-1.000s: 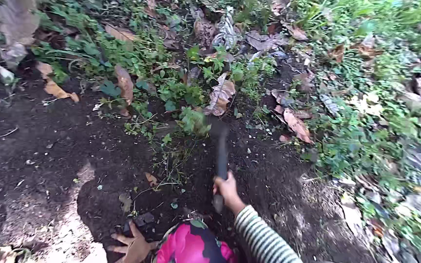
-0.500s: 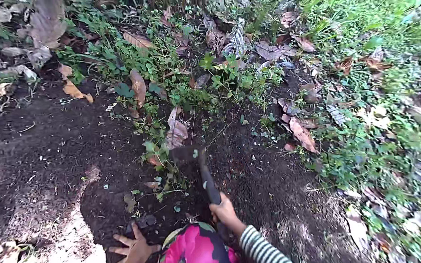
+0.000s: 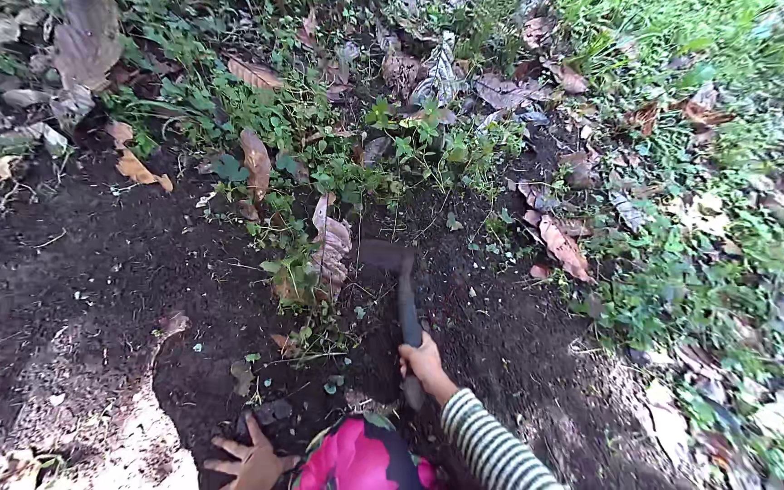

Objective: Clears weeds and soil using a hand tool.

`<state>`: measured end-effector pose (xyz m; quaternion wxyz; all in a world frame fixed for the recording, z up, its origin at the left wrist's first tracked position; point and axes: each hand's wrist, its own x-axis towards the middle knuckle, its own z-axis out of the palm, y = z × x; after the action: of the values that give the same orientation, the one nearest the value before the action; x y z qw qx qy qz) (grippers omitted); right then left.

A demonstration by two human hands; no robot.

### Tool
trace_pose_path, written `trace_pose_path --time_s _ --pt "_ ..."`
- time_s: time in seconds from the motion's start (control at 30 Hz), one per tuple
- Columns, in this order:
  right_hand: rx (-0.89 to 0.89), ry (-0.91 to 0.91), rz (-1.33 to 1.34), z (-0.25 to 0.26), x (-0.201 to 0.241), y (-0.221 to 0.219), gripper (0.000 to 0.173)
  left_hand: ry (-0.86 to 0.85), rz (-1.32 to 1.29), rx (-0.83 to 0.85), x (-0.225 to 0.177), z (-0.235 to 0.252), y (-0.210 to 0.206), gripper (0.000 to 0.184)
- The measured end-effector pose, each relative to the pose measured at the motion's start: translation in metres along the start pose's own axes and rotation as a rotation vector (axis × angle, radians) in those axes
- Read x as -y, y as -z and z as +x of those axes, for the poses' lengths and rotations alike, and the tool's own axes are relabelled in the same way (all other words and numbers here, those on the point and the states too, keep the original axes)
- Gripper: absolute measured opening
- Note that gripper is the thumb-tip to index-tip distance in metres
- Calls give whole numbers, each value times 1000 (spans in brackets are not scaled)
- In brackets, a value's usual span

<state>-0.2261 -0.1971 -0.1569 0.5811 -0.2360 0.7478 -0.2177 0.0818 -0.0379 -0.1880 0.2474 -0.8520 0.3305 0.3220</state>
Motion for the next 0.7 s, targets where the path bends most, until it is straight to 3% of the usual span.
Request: trace_pose_path --time_s 0.1,0.17,0.23,0.33,0.4,0.47,0.57,0.6,0.7 --pt "-149 148 263 35 67 6 46 11 11 23 -4 -6 7 144" --pt "-247 178 403 57 87 -11 44 13 12 31 -6 -9 11 141" --pt "-222 147 239 54 51 -28 51 12 17 -9 -2 0 -2 145" --pt "-49 13 -72 19 -13 -21 59 13 25 -9 -5 5 -4 149" --pt "-29 -5 -77 8 -10 -1 57 17 30 9 -4 1 0 150" --pt "-77 70 80 19 26 12 49 15 26 -4 -5 -1 1 149" --pt "-214 169 394 52 75 -6 43 -17 19 -48 -1 7 -11 150" --pt "-230 170 380 56 69 -16 46 -14 15 -44 0 7 -11 150" --pt "-78 39 -15 15 -5 -31 59 4 39 1 -1 4 -3 150"
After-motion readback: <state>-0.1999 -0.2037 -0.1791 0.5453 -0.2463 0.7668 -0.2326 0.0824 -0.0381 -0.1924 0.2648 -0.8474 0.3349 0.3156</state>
